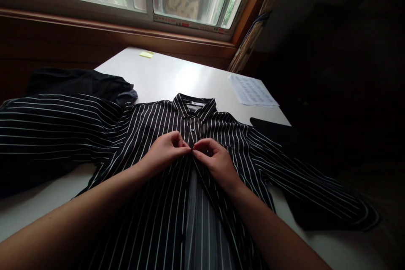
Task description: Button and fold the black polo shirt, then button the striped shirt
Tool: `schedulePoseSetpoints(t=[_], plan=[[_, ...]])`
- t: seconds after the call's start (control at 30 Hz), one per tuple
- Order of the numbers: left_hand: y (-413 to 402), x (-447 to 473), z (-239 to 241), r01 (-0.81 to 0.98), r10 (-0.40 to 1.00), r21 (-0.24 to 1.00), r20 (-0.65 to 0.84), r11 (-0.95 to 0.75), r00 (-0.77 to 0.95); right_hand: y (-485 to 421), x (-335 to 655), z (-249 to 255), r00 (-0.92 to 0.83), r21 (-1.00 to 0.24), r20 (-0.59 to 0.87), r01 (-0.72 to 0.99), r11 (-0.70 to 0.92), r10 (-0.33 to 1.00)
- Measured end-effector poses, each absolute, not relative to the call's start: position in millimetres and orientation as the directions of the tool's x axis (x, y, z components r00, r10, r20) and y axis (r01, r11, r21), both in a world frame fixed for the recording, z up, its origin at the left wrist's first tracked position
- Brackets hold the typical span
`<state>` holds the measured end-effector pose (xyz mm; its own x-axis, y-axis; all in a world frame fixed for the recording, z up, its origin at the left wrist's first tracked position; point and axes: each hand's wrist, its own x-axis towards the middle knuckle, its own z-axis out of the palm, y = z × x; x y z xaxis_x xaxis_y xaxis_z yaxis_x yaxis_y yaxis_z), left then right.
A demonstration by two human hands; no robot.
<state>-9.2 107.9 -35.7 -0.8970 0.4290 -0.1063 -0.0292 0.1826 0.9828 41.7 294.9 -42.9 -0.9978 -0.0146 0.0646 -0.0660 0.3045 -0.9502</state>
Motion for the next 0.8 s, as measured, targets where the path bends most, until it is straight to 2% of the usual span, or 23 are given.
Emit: schedulePoseSetpoints(t=[0.3, 0.53, 0.8], plan=[[105.0, -10.8, -38.9, -0.044, 0.465, 0.989, -0.105, 0.141, -0.879, 291.0, 43.9, -42.6, -0.991, -0.917, 0.13, -0.124, 0.38, -0.01], [103.5, -9.7, -36.4, 0.075, 0.45, 0.942, -0.085, 0.327, -0.889, 287.3, 45.1, -46.0, -0.987, -0.914, 0.16, -0.154, 0.375, -0.015], [104.4, -10.2, -37.4, 0.093, 0.439, 0.944, -0.059, 0.318, -0.896, 286.5, 45.6, -47.6, -0.99, -0.927, 0.139, -0.137, 0.35, -0.018]])
